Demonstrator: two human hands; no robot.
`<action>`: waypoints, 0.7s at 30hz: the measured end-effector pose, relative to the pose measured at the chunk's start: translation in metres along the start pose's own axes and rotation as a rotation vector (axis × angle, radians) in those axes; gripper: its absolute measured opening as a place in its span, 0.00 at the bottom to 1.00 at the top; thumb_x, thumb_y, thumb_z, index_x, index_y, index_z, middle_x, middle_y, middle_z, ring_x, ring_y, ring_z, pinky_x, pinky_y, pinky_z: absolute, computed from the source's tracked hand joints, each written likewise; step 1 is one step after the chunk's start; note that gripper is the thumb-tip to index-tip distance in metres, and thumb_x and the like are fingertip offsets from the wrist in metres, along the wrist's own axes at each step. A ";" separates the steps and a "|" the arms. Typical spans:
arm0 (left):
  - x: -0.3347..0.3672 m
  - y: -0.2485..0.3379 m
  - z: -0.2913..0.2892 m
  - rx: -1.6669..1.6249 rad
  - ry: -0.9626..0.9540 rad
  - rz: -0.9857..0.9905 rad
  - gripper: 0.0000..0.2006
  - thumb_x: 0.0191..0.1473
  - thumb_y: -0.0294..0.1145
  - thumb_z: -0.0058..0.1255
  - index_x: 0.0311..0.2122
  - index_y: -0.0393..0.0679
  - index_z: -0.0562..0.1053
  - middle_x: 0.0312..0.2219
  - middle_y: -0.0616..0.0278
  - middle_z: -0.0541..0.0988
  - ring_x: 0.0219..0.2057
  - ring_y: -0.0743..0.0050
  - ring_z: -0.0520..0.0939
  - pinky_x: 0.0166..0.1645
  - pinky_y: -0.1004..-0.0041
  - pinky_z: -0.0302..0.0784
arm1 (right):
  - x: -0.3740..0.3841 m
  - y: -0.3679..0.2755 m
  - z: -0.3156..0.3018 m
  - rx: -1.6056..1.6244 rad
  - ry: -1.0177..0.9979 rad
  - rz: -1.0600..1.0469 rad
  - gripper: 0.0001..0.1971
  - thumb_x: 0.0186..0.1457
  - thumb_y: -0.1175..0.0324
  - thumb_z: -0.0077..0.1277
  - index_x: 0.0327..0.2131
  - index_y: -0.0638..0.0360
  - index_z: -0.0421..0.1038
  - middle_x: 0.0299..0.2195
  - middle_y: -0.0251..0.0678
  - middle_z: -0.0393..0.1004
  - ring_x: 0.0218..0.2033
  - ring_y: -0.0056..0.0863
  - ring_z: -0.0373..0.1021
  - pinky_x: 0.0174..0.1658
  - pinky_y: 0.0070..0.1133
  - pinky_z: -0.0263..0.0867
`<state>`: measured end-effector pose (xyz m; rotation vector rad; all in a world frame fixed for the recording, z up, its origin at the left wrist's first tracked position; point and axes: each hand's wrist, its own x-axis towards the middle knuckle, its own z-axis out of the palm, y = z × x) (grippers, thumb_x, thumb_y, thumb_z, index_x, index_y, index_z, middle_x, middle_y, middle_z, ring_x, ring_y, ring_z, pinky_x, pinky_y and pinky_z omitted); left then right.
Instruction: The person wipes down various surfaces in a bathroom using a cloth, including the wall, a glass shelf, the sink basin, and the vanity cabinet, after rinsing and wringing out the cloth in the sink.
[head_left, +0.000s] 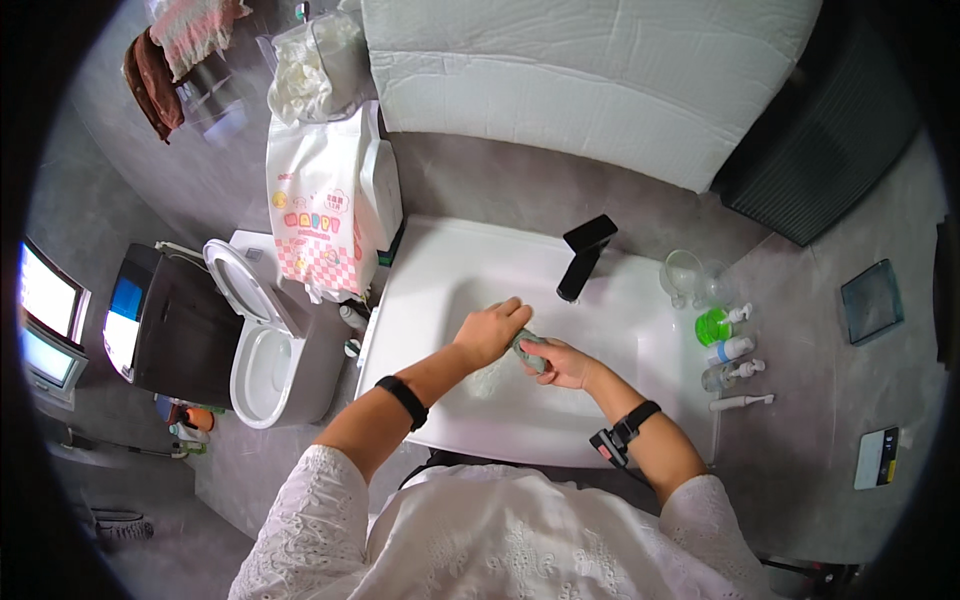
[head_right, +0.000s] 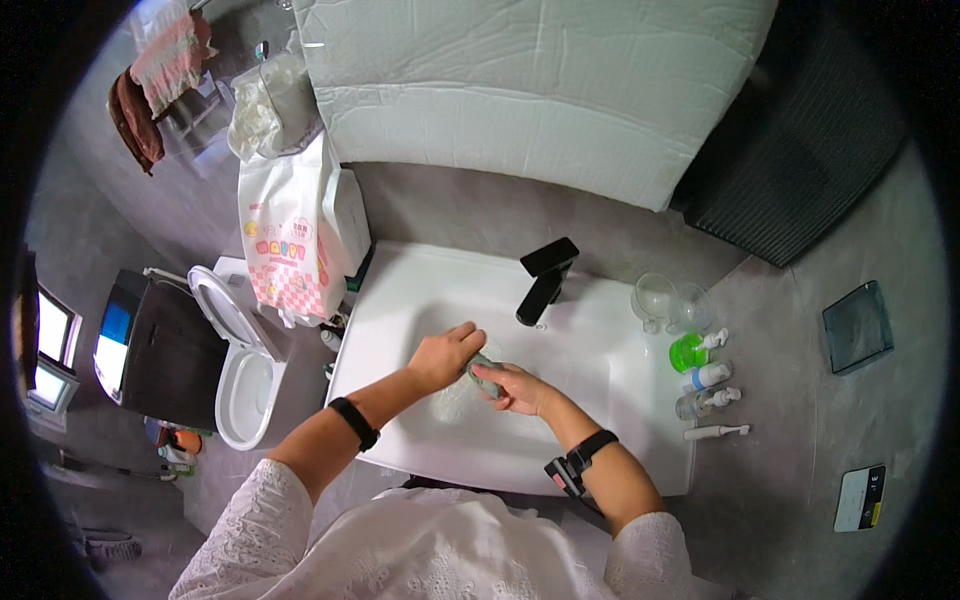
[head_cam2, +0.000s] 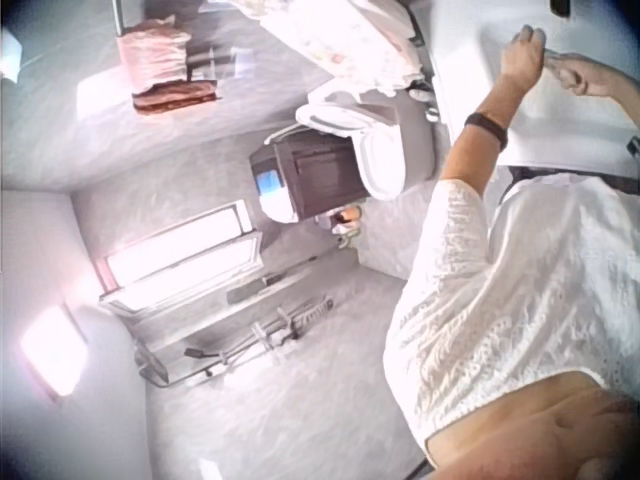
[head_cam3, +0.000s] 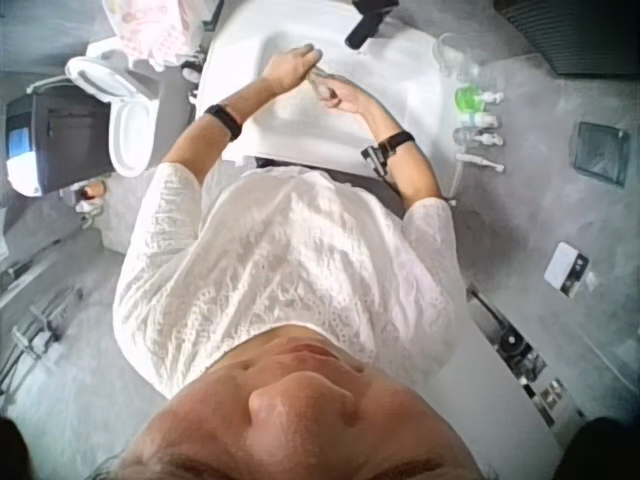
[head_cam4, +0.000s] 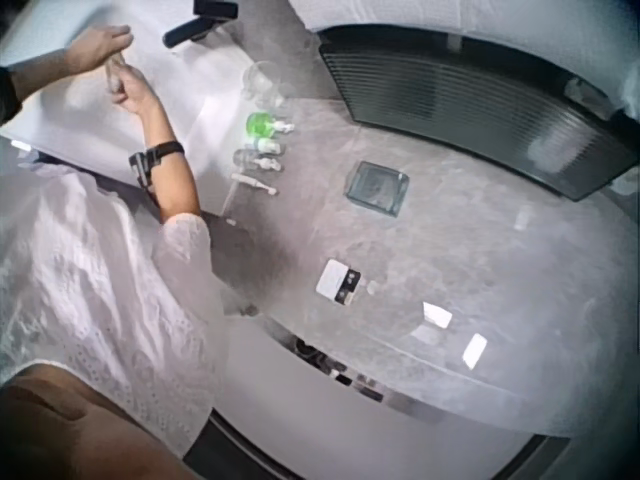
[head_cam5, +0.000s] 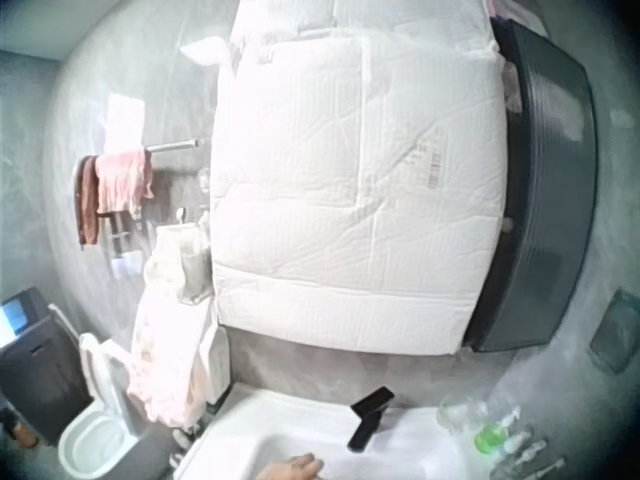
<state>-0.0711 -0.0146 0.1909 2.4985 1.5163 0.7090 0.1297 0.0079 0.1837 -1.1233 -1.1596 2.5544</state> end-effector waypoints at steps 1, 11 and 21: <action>-0.008 -0.004 0.003 0.001 0.006 0.001 0.14 0.47 0.29 0.58 0.38 0.45 0.66 0.33 0.57 0.73 0.36 0.56 0.80 0.31 0.66 0.78 | 0.005 0.000 0.000 -0.081 0.191 -0.013 0.16 0.59 0.53 0.56 0.40 0.55 0.68 0.28 0.23 0.62 0.25 0.11 0.55 0.22 0.12 0.50; -0.045 -0.069 -0.014 -1.473 -0.160 -0.821 0.32 0.58 0.35 0.58 0.63 0.42 0.58 0.46 0.63 0.73 0.48 0.74 0.75 0.51 0.72 0.75 | 0.069 -0.011 0.066 -0.792 0.815 -0.702 0.28 0.53 0.56 0.63 0.50 0.62 0.66 0.49 0.42 0.70 0.45 0.31 0.71 0.45 0.27 0.70; -0.055 -0.108 -0.058 -1.519 0.003 -0.716 0.21 0.63 0.37 0.51 0.59 0.51 0.61 0.46 0.62 0.73 0.46 0.73 0.74 0.50 0.66 0.72 | 0.110 -0.063 0.093 0.229 0.286 -0.574 0.15 0.60 0.68 0.54 0.49 0.61 0.71 0.43 0.30 0.76 0.44 0.18 0.72 0.47 0.20 0.67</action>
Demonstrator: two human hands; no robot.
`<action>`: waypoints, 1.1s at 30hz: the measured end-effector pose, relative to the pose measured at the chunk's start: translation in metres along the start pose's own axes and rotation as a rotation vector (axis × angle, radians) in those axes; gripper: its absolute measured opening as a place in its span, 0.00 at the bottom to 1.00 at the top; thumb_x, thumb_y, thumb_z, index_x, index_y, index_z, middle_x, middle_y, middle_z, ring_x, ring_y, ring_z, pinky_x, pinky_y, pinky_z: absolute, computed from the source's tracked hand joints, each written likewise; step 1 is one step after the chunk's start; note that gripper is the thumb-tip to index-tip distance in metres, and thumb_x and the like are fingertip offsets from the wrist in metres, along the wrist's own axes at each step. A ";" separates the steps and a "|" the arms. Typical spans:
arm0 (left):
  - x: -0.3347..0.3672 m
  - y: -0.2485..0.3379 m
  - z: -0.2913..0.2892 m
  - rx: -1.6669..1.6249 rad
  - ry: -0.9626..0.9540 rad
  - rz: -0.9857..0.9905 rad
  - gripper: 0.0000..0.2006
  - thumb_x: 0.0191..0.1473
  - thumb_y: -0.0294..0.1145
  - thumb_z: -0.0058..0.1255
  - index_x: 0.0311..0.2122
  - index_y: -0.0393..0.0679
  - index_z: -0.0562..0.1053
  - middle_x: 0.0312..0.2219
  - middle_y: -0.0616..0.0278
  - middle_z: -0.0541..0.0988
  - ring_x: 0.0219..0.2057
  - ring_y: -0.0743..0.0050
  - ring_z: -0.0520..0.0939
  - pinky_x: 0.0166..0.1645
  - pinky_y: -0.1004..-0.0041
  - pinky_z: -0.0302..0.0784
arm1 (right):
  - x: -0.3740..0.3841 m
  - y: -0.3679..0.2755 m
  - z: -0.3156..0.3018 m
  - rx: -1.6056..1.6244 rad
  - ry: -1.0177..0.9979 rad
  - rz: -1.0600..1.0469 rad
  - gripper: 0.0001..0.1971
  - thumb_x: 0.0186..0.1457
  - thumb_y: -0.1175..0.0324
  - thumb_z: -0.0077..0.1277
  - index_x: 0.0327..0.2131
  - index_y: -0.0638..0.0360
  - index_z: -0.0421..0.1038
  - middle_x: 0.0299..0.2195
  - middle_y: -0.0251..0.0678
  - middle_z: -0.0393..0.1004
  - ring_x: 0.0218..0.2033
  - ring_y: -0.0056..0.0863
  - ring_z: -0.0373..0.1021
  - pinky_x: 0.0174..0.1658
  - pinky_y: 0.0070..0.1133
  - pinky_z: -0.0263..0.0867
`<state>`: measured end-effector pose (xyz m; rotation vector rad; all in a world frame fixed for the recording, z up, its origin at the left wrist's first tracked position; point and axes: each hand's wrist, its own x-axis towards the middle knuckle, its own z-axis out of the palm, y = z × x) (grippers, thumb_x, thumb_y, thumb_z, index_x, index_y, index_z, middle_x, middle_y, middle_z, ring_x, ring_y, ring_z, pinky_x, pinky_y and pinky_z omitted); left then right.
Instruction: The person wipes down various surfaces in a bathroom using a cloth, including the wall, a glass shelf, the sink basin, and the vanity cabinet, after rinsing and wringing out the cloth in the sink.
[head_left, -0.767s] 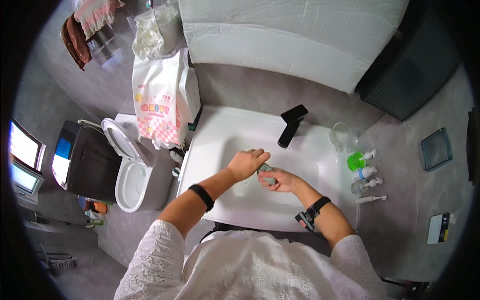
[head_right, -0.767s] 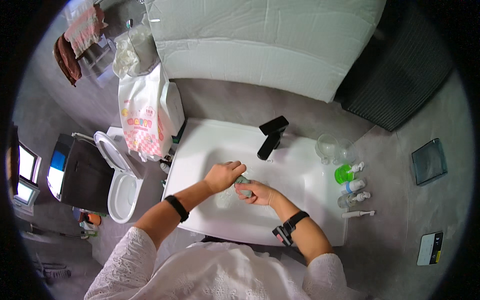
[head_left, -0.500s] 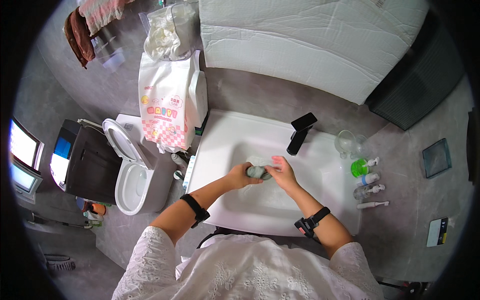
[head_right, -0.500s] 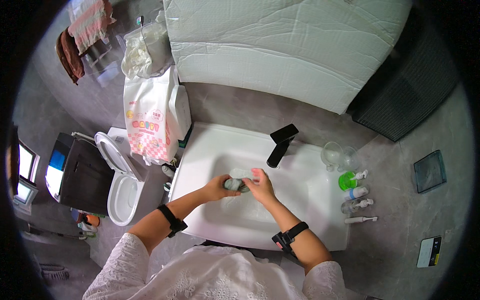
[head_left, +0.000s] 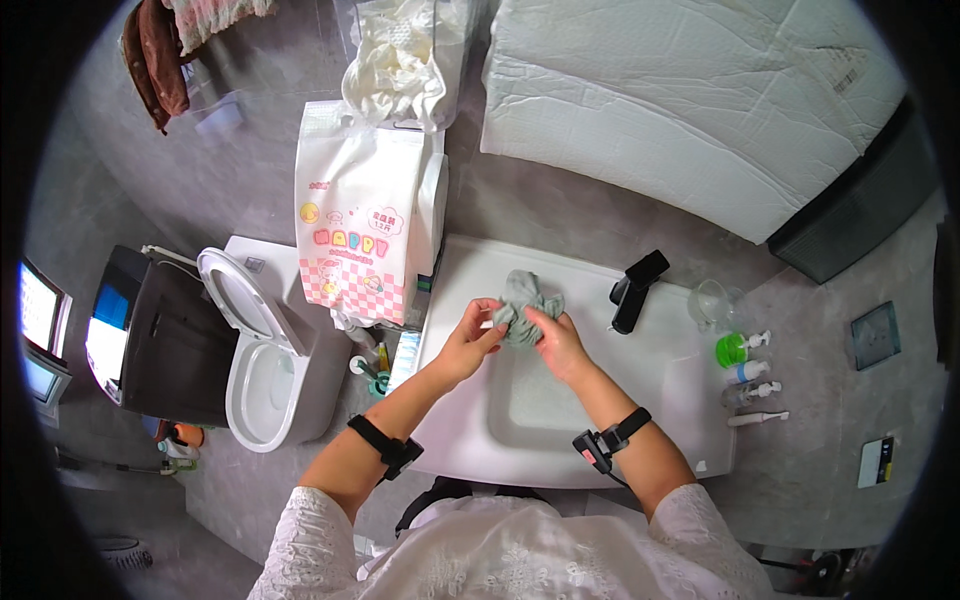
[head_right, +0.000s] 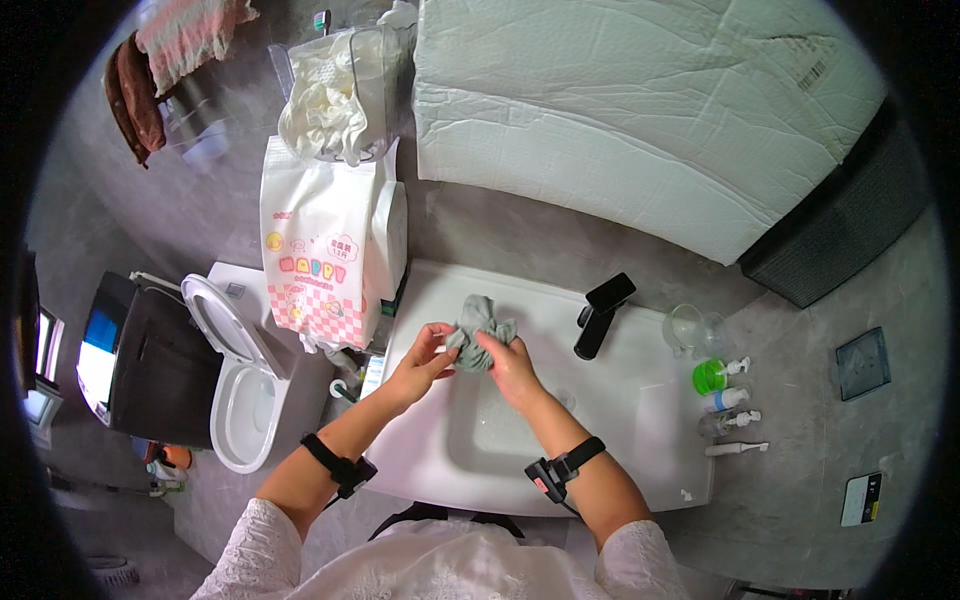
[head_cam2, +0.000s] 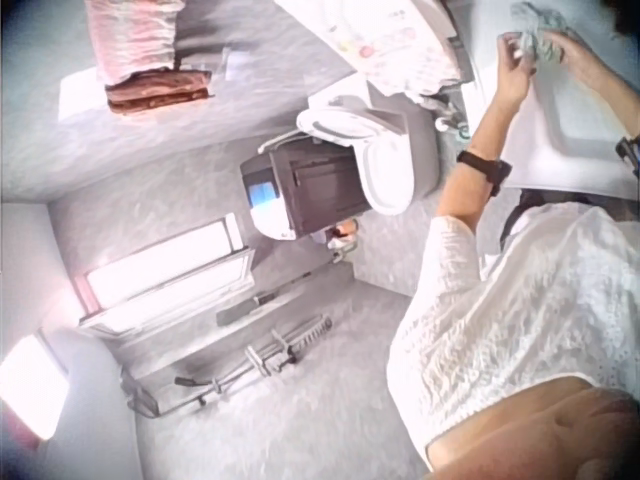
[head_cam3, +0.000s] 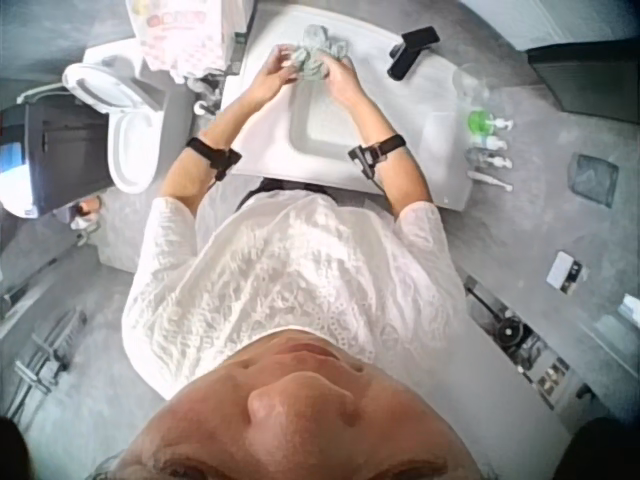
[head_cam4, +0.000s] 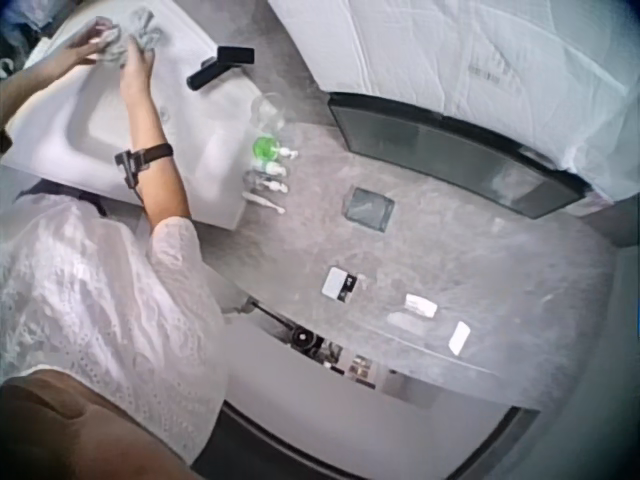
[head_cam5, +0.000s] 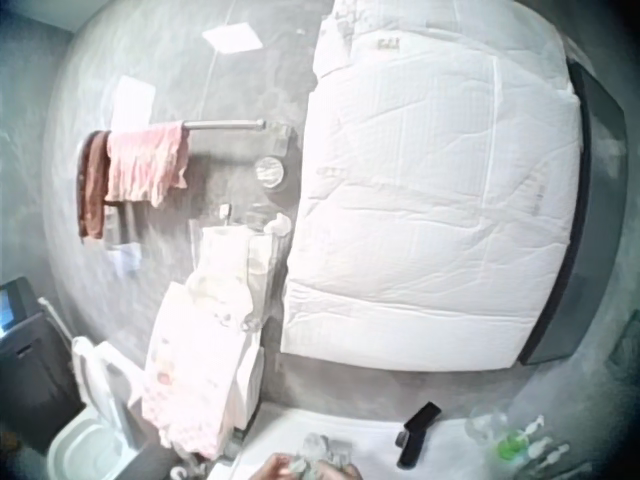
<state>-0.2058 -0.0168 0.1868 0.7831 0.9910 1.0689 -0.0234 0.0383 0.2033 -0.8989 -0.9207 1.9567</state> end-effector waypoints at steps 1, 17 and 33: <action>-0.001 0.007 -0.003 0.126 -0.029 0.115 0.23 0.64 0.39 0.49 0.61 0.53 0.59 0.51 0.64 0.69 0.49 0.73 0.73 0.53 0.66 0.71 | 0.006 -0.004 0.005 0.133 0.058 0.005 0.11 0.62 0.69 0.51 0.45 0.63 0.73 0.40 0.31 0.77 0.41 0.20 0.73 0.48 0.22 0.66; 0.015 0.025 -0.073 0.396 0.065 0.387 0.28 0.61 0.23 0.48 0.65 0.49 0.57 0.57 0.58 0.66 0.51 0.71 0.72 0.50 0.71 0.74 | 0.178 0.004 0.020 -1.774 0.255 -0.973 0.10 0.55 0.71 0.47 0.42 0.56 0.69 0.50 0.35 0.65 0.50 0.42 0.66 0.45 0.38 0.69; 0.129 0.084 -0.003 1.069 0.397 1.129 0.37 0.49 0.18 0.51 0.65 0.37 0.56 0.66 0.35 0.48 0.65 0.35 0.54 0.67 0.52 0.50 | 0.046 -0.020 -0.003 -0.760 0.151 -0.393 0.24 0.56 0.66 0.59 0.55 0.56 0.66 0.56 0.33 0.65 0.51 0.29 0.69 0.48 0.26 0.68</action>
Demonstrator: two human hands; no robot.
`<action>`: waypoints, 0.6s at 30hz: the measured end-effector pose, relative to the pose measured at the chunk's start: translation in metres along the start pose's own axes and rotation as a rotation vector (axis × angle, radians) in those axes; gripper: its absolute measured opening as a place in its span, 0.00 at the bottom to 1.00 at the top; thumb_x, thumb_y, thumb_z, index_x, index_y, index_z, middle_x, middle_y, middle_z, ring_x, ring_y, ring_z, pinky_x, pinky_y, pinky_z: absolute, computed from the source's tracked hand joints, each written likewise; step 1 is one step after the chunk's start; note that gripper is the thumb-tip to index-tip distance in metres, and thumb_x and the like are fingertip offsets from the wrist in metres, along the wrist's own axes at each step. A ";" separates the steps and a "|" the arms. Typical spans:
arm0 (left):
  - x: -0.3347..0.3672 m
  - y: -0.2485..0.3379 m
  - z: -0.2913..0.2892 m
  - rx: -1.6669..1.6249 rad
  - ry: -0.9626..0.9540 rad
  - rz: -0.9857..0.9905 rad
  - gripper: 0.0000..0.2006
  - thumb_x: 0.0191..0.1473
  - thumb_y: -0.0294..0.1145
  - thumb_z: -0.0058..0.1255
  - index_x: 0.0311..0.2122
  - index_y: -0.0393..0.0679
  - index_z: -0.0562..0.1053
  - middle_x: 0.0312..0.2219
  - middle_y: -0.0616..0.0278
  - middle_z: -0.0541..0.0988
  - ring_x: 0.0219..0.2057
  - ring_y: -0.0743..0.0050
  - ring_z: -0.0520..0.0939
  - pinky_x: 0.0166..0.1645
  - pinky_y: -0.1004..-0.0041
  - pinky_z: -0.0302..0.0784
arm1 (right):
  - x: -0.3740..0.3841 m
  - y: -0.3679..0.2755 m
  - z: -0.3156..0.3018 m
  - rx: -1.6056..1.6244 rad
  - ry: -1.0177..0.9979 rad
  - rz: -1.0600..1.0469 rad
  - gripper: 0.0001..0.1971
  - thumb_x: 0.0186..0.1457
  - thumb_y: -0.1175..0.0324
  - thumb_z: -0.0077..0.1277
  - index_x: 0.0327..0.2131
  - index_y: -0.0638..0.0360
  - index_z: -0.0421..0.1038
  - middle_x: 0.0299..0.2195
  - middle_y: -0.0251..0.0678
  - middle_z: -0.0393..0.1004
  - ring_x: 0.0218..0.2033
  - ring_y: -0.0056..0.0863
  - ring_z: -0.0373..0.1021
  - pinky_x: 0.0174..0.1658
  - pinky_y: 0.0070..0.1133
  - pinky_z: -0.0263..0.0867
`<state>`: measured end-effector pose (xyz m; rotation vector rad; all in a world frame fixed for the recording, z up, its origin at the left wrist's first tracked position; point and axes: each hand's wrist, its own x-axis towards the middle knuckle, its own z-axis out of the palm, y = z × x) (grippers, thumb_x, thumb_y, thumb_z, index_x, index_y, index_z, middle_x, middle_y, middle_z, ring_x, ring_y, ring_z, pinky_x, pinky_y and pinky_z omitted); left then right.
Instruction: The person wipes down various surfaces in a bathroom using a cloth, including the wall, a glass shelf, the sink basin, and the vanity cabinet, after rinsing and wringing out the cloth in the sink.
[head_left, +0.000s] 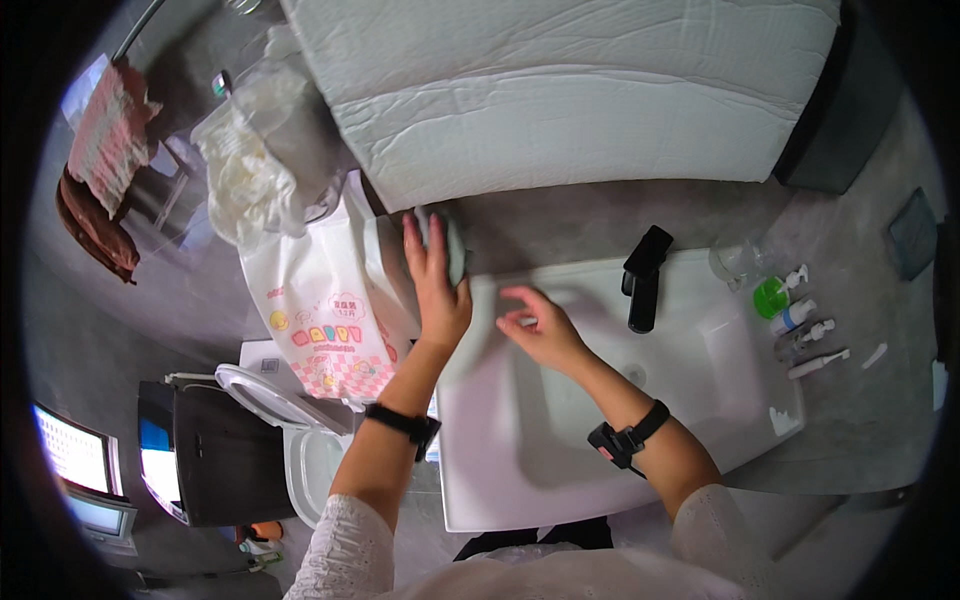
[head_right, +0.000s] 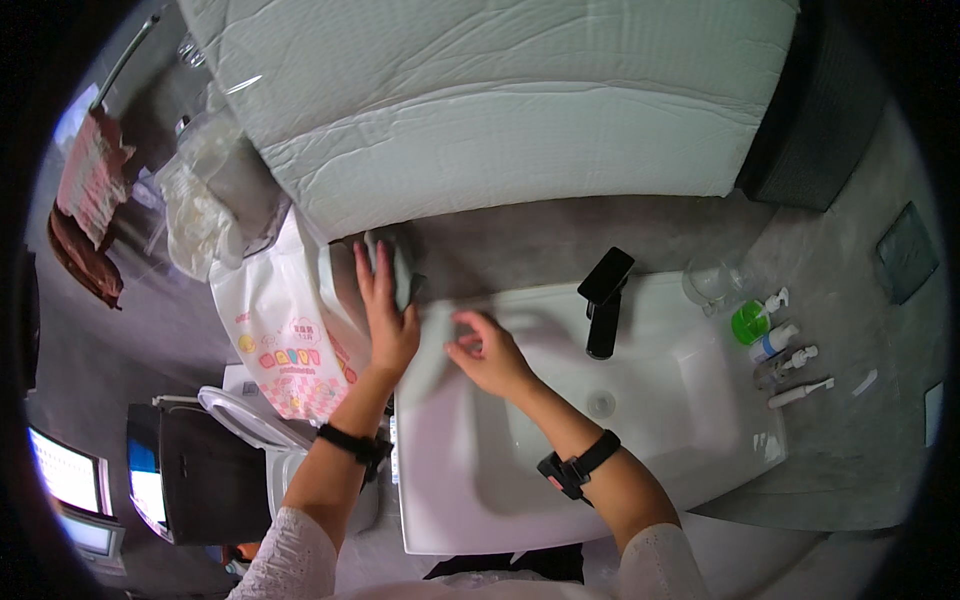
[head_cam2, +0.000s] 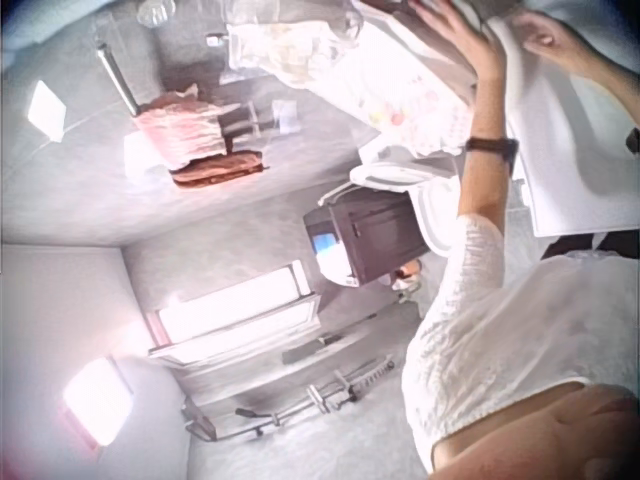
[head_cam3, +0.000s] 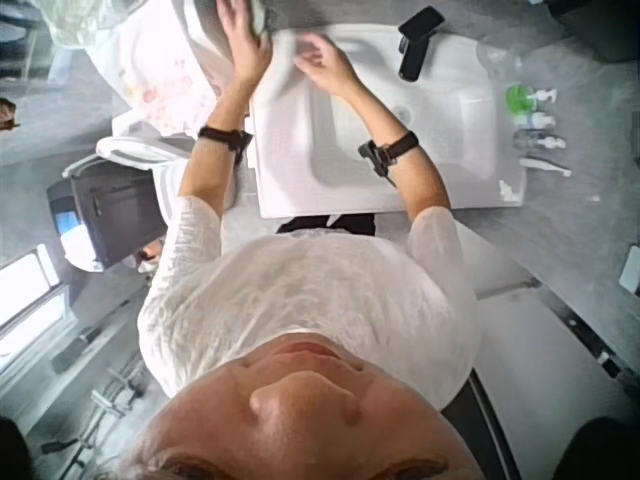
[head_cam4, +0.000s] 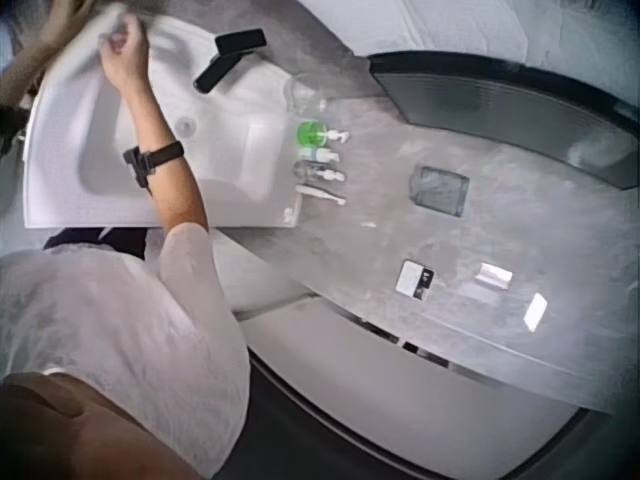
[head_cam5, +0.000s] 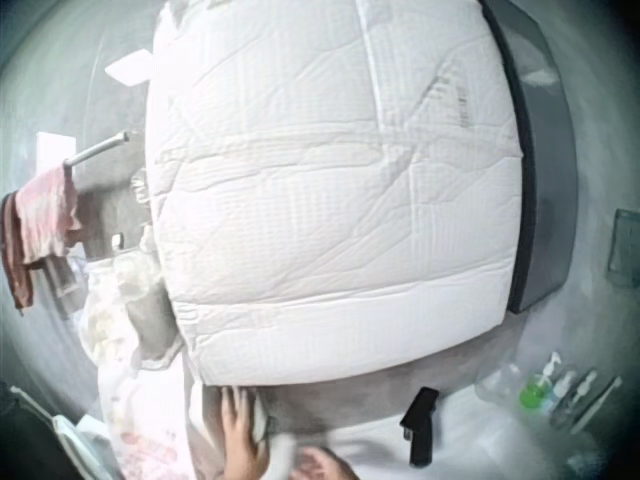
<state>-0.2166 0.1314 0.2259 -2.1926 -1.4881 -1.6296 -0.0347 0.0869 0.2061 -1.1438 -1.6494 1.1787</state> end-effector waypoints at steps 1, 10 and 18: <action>0.013 0.000 0.012 0.073 -0.054 0.097 0.40 0.47 0.20 0.53 0.66 0.37 0.54 0.66 0.30 0.42 0.66 0.27 0.48 0.68 0.47 0.45 | -0.005 0.004 -0.004 0.046 -0.125 0.060 0.23 0.57 0.67 0.58 0.55 0.56 0.66 0.57 0.33 0.64 0.51 0.29 0.70 0.47 0.25 0.69; 0.019 -0.030 0.123 0.870 -0.670 0.755 0.33 0.60 0.35 0.43 0.70 0.62 0.50 0.71 0.68 0.43 0.70 0.51 0.47 0.70 0.52 0.47 | -0.070 0.029 -0.057 -0.045 -0.128 0.127 0.17 0.58 0.69 0.56 0.50 0.58 0.70 0.46 0.33 0.75 0.44 0.26 0.73 0.44 0.23 0.70; 0.061 0.001 0.133 0.643 -0.401 0.420 0.36 0.49 0.41 0.57 0.65 0.64 0.60 0.65 0.55 0.58 0.61 0.46 0.61 0.62 0.51 0.63 | -0.126 0.040 -0.117 0.048 -0.266 0.261 0.14 0.59 0.69 0.55 0.48 0.60 0.71 0.44 0.34 0.77 0.41 0.23 0.73 0.42 0.22 0.71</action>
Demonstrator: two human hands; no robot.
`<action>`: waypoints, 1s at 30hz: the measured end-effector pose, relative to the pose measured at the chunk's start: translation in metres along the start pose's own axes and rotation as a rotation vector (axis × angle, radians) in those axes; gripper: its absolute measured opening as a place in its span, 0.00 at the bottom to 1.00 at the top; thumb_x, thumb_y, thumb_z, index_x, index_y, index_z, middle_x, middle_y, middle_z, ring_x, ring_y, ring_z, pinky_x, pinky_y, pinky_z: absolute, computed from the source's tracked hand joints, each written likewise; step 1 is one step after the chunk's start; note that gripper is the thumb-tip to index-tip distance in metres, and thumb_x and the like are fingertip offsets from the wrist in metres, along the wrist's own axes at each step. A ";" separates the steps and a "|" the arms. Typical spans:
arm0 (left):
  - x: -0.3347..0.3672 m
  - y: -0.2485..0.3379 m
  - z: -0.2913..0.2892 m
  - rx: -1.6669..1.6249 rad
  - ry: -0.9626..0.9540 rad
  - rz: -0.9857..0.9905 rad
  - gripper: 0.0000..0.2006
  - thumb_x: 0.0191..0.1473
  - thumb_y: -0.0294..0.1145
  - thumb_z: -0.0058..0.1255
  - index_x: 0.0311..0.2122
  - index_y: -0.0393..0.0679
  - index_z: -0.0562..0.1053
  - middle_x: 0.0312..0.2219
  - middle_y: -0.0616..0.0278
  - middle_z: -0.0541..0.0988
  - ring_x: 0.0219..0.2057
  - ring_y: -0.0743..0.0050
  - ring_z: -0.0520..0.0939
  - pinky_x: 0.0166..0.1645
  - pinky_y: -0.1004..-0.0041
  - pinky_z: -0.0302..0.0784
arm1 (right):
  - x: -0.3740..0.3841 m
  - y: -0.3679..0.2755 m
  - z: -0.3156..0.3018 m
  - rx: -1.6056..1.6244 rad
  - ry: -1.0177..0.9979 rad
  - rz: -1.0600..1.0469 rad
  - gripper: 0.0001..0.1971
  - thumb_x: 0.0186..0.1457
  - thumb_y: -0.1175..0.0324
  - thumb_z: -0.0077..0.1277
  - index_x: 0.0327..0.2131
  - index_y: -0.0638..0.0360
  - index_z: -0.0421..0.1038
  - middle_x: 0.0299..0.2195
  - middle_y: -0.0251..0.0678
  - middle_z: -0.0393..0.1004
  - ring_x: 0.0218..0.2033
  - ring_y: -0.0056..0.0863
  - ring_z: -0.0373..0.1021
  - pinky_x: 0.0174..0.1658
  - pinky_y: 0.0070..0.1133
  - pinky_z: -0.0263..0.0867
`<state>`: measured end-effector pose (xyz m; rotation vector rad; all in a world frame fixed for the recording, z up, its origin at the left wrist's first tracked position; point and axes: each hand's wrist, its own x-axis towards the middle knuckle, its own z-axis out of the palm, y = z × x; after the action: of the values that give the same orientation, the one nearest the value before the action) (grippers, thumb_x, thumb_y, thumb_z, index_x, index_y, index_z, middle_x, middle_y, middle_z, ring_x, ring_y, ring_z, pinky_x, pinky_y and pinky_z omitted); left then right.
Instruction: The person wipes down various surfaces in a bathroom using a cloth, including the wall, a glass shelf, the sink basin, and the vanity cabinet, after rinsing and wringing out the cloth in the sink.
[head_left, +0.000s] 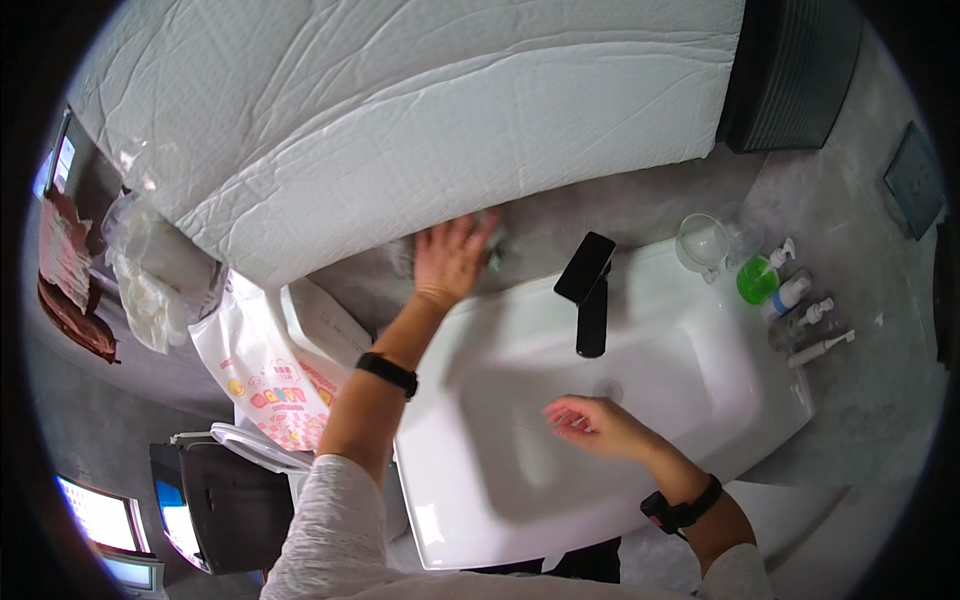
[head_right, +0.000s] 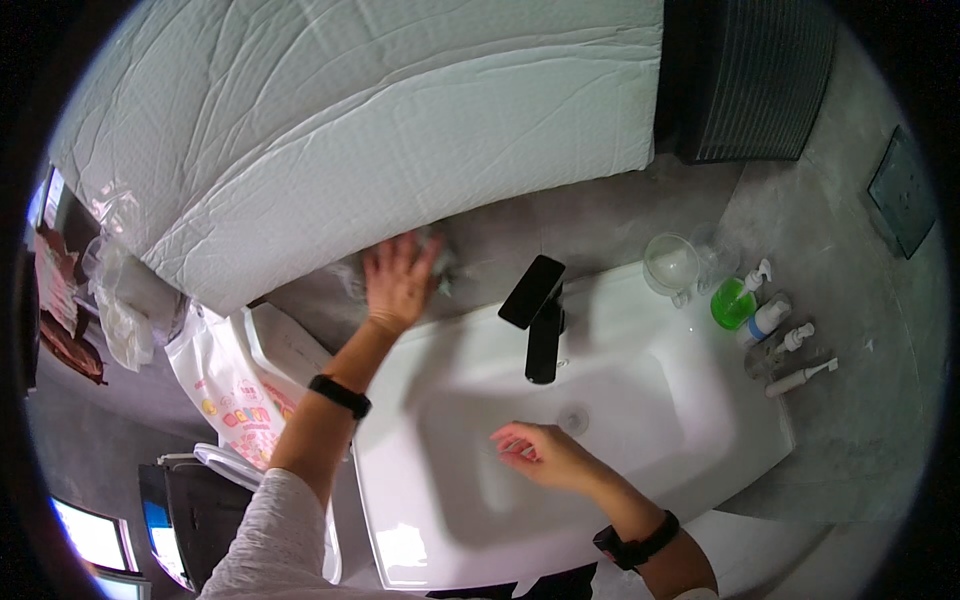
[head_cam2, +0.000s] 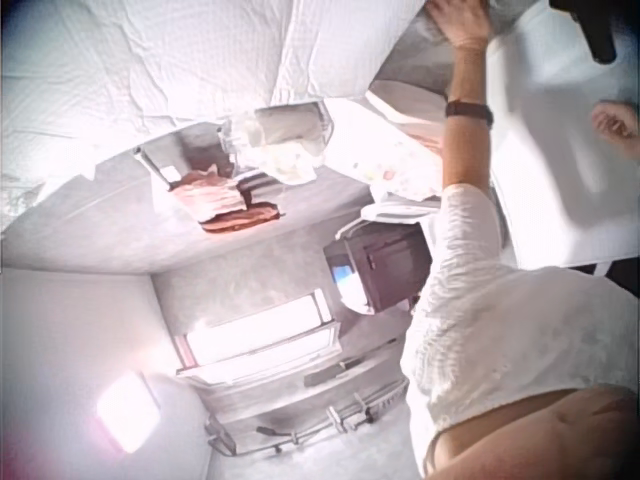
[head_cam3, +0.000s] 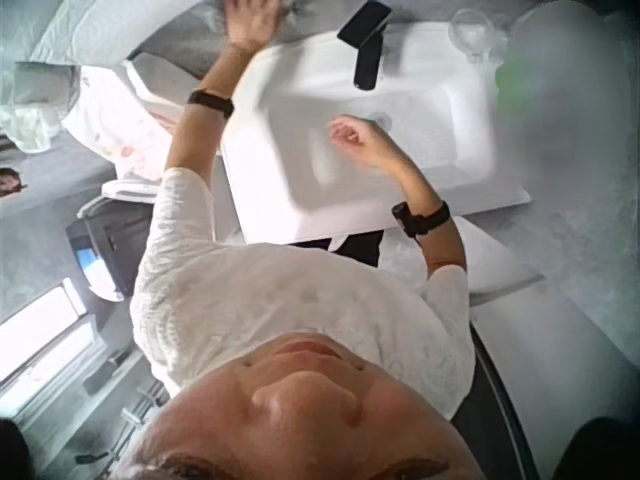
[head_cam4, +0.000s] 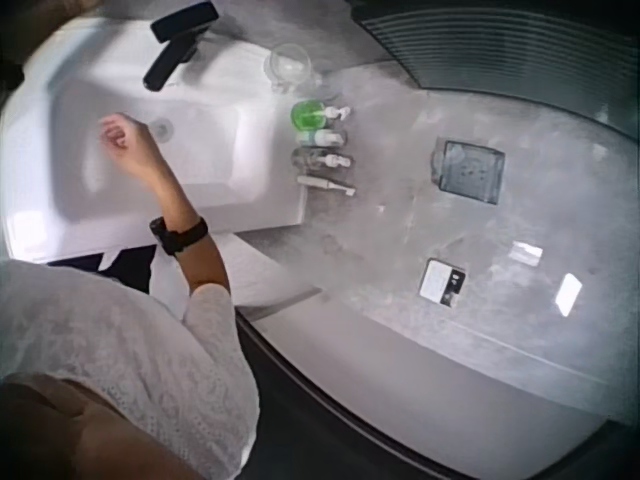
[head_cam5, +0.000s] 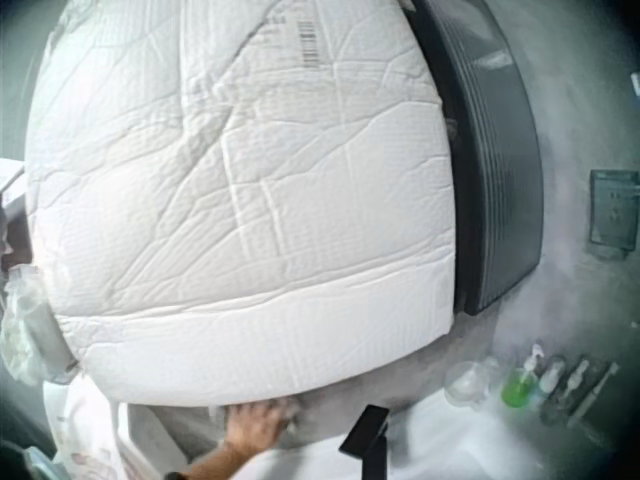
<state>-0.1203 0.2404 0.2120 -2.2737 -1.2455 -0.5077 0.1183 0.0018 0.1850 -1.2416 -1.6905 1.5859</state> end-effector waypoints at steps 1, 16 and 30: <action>0.003 0.014 0.008 0.046 -0.155 0.170 0.33 0.54 0.38 0.52 0.66 0.59 0.58 0.66 0.54 0.55 0.63 0.47 0.59 0.65 0.54 0.60 | 0.004 -0.002 0.000 0.006 -0.009 -0.025 0.14 0.60 0.71 0.54 0.49 0.59 0.70 0.43 0.32 0.77 0.42 0.21 0.73 0.43 0.22 0.70; 0.064 0.052 0.004 0.397 -0.085 0.579 0.29 0.63 0.40 0.35 0.69 0.59 0.52 0.69 0.62 0.50 0.69 0.58 0.52 0.71 0.57 0.46 | -0.043 0.006 -0.076 -0.044 -0.050 -0.079 0.14 0.60 0.71 0.54 0.49 0.60 0.70 0.42 0.37 0.77 0.42 0.26 0.75 0.44 0.24 0.72; 0.170 0.168 -0.027 -0.711 -0.507 0.319 0.29 0.67 0.43 0.34 0.69 0.53 0.48 0.68 0.58 0.51 0.70 0.65 0.51 0.71 0.68 0.51 | -0.081 0.013 -0.128 0.017 -0.084 -0.074 0.14 0.60 0.72 0.54 0.49 0.59 0.71 0.42 0.36 0.78 0.42 0.23 0.75 0.44 0.22 0.73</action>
<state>0.1087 0.2613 0.2846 -3.2891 -0.9618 -0.2815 0.2669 -0.0060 0.2149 -1.1053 -1.7498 1.6252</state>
